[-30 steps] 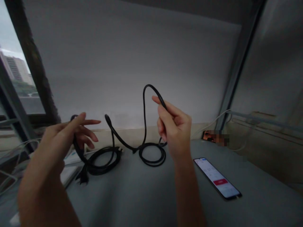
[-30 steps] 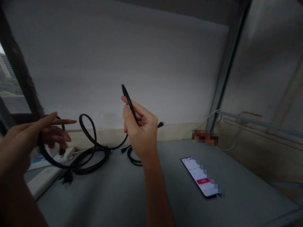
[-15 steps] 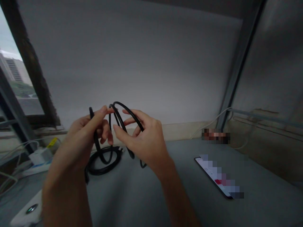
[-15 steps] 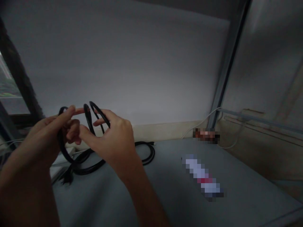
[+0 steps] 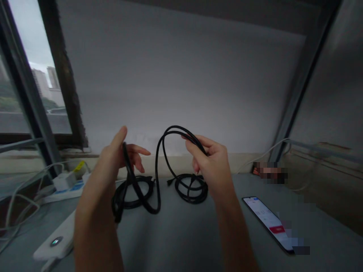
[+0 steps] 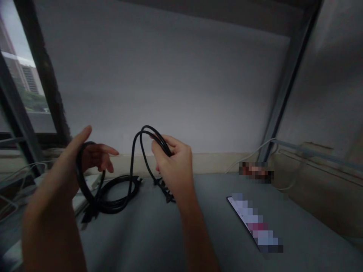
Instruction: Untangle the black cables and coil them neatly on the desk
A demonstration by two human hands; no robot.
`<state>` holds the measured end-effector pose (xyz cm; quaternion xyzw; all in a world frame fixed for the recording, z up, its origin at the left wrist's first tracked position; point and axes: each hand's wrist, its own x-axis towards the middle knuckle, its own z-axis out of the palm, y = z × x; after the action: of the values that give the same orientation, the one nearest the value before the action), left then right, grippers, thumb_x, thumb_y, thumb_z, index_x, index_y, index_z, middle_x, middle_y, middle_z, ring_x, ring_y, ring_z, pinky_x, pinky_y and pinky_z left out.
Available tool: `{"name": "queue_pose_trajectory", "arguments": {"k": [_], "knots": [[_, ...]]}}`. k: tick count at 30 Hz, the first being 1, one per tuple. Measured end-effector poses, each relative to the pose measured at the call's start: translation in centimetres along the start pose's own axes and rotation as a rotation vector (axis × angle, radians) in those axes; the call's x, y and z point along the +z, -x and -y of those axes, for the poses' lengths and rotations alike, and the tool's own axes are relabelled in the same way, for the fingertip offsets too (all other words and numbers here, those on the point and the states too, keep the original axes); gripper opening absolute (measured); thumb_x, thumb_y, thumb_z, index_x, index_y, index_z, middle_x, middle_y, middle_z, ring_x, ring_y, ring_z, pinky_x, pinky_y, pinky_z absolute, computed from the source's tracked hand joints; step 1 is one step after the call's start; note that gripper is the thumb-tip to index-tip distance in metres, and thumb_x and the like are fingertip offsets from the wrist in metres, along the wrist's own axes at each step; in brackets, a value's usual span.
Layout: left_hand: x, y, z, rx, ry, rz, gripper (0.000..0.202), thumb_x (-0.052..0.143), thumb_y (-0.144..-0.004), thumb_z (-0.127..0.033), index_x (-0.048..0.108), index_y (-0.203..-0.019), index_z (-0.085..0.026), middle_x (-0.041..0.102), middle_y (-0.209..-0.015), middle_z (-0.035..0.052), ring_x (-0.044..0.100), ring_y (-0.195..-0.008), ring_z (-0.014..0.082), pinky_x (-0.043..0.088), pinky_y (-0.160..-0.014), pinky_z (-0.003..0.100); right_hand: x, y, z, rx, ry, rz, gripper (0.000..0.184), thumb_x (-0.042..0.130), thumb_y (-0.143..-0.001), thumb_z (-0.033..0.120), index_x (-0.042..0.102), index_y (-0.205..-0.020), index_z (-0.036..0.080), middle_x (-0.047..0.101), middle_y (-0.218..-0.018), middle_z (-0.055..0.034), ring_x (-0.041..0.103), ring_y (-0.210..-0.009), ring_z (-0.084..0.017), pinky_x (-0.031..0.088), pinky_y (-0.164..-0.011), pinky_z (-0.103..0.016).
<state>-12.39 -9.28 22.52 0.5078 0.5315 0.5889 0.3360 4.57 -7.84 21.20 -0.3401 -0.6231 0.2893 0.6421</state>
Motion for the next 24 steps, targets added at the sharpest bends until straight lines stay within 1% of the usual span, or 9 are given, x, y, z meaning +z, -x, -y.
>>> {"name": "queue_pose_trajectory", "arguments": {"k": [2, 5, 6, 8, 11, 15, 18, 21, 24], "knots": [[0.1, -0.2, 0.4, -0.02, 0.009, 0.177, 0.068, 0.026, -0.07, -0.069, 0.065, -0.064, -0.013, 0.054, -0.044, 0.0063, 0.051, -0.046, 0.0137, 0.038, -0.051, 0.023, 0.7, 0.5, 0.3, -0.026, 0.05, 0.018, 0.026, 0.056, -0.073, 0.034, 0.068, -0.087, 0.016, 0.041, -0.038, 0.008, 0.033, -0.03, -0.005, 0.024, -0.03, -0.017], [1.1, -0.3, 1.0, -0.002, 0.031, 0.422, 0.07, 0.027, -0.069, -0.072, 0.063, -0.061, -0.012, 0.057, -0.051, 0.0058, 0.051, -0.05, 0.0126, 0.039, -0.054, 0.023, 2.3, 1.4, 0.2, -0.225, 0.265, 0.037, 0.022, 0.054, -0.075, 0.03, 0.07, -0.081, 0.016, 0.052, -0.044, 0.0033, 0.045, -0.037, -0.007, 0.033, -0.037, -0.019], [1.5, -0.3, 1.2, 0.04, 0.046, 0.419, 0.067, 0.032, -0.069, -0.071, 0.061, -0.057, -0.012, 0.056, -0.051, 0.0046, 0.05, -0.052, 0.0117, 0.039, -0.057, 0.023, 2.9, 1.6, 0.0, -0.313, 0.363, 0.032, 0.021, 0.053, -0.075, 0.027, 0.07, -0.079, 0.016, 0.056, -0.047, 0.0013, 0.048, -0.039, -0.008, 0.036, -0.041, -0.02], [2.2, -0.3, 1.2, 0.067, 0.049, 0.349, 0.059, 0.045, -0.067, -0.068, 0.063, -0.062, -0.011, 0.056, -0.053, 0.0025, 0.048, -0.054, 0.0107, 0.038, -0.057, 0.023, 3.9, 2.0, -0.5, -0.467, 0.558, 0.018, 0.02, 0.05, -0.073, 0.02, 0.069, -0.078, 0.015, 0.06, -0.052, -0.002, 0.052, -0.042, -0.011, 0.037, -0.044, -0.022], [2.1, -0.5, 1.1, 0.038, 0.084, 0.357, 0.051, 0.051, -0.071, -0.058, 0.066, -0.084, -0.011, 0.056, -0.055, 0.001, 0.048, -0.054, 0.0098, 0.035, -0.055, 0.022, 4.5, 2.1, -1.1, -0.566, 0.699, 0.054, 0.025, 0.048, -0.071, 0.016, 0.068, -0.087, 0.013, 0.062, -0.053, -0.0029, 0.052, -0.041, -0.012, 0.037, -0.044, -0.024], [0.7, -1.1, 1.6, 0.123, 0.167, 0.448, 0.042, 0.049, -0.076, -0.051, 0.065, -0.094, -0.017, 0.059, -0.068, 0.0014, 0.051, -0.065, 0.0085, 0.037, -0.065, 0.021, 4.0, 1.7, -1.0, -0.514, 0.603, 0.271, 0.036, 0.056, -0.072, 0.025, 0.061, -0.107, 0.017, 0.066, -0.069, -0.0013, 0.055, -0.049, -0.01, 0.041, -0.046, -0.022], [-0.2, -1.8, 2.4, 0.171, 0.184, 0.425, 0.04, 0.05, -0.076, -0.05, 0.066, -0.093, -0.018, 0.059, -0.076, 0.0019, 0.049, -0.07, 0.0074, 0.036, -0.064, 0.019, 3.0, 1.2, -0.8, -0.469, 0.497, 0.37, 0.029, 0.057, -0.075, 0.031, 0.064, -0.101, 0.021, 0.065, -0.089, -0.0046, 0.058, -0.061, -0.01, 0.042, -0.043, -0.019], [-1.0, -2.1, 3.1, 0.131, 0.246, 0.439, 0.036, 0.055, -0.074, -0.045, 0.065, -0.094, -0.017, 0.057, -0.077, 0.0011, 0.05, -0.065, 0.0061, 0.037, -0.059, 0.017, 1.8, 0.4, -0.9, -0.423, 0.453, 0.329, 0.019, 0.056, -0.077, 0.031, 0.067, -0.089, 0.021, 0.064, -0.088, -0.0052, 0.059, -0.064, -0.01, 0.043, -0.042, -0.018], [-1.8, -1.9, 3.4, 0.086, 0.266, 0.521, 0.039, 0.057, -0.073, -0.041, 0.059, -0.104, -0.016, 0.052, -0.063, -0.0019, 0.051, -0.053, 0.0063, 0.039, -0.052, 0.017, 0.6, -0.6, -1.7, -0.4, 0.48, 0.193, 0.025, 0.059, -0.074, 0.032, 0.064, -0.096, 0.02, 0.063, -0.09, -0.006, 0.059, -0.064, -0.012, 0.045, -0.042, -0.02]]}}
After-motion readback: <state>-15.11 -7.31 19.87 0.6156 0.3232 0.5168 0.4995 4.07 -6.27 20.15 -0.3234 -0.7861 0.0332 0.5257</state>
